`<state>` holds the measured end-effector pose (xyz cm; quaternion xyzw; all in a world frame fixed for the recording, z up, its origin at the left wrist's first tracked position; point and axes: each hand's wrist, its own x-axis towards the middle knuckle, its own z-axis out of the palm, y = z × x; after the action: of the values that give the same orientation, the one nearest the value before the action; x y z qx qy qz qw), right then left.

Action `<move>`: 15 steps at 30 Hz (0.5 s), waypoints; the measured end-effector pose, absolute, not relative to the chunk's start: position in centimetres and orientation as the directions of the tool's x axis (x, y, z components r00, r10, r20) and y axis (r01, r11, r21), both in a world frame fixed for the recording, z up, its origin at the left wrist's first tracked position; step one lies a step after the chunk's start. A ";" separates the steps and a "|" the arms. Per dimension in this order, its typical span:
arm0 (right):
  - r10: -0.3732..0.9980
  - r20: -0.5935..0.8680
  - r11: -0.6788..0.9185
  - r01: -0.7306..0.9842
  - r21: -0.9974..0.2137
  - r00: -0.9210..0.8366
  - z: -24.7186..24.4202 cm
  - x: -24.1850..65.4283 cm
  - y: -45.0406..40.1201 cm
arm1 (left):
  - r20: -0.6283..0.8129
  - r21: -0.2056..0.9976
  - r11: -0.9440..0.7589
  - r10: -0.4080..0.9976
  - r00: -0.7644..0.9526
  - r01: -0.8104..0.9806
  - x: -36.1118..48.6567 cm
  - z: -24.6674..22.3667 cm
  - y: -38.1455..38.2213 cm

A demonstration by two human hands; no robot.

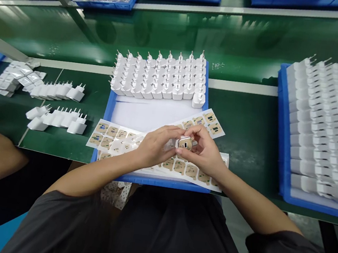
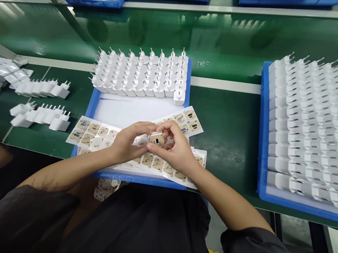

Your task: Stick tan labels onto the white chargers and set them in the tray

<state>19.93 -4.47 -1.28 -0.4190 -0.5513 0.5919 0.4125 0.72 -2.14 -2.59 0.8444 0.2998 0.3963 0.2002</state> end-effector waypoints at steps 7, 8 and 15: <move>0.973 -0.026 -0.069 -0.186 -0.980 -0.229 -1.7 19.3 -5.4 | 0.640 0.430 -0.841 0.540 0.546 0.329 0.9 -3.6 -2.3; 0.972 -0.036 -0.086 -0.210 -0.974 -0.233 -1.7 19.3 -5.5 | 0.644 0.421 -0.848 0.530 0.552 0.323 0.9 -3.6 -2.4; 0.952 -0.076 -0.173 -0.318 -0.932 -0.295 -1.5 19.7 -4.9 | 0.544 0.654 -0.697 0.703 0.458 0.294 0.9 -2.1 -2.7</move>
<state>19.68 -4.95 -1.45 -0.3618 -0.4381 0.6750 0.4707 0.88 -2.69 -2.10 0.8187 0.3043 0.4222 0.2425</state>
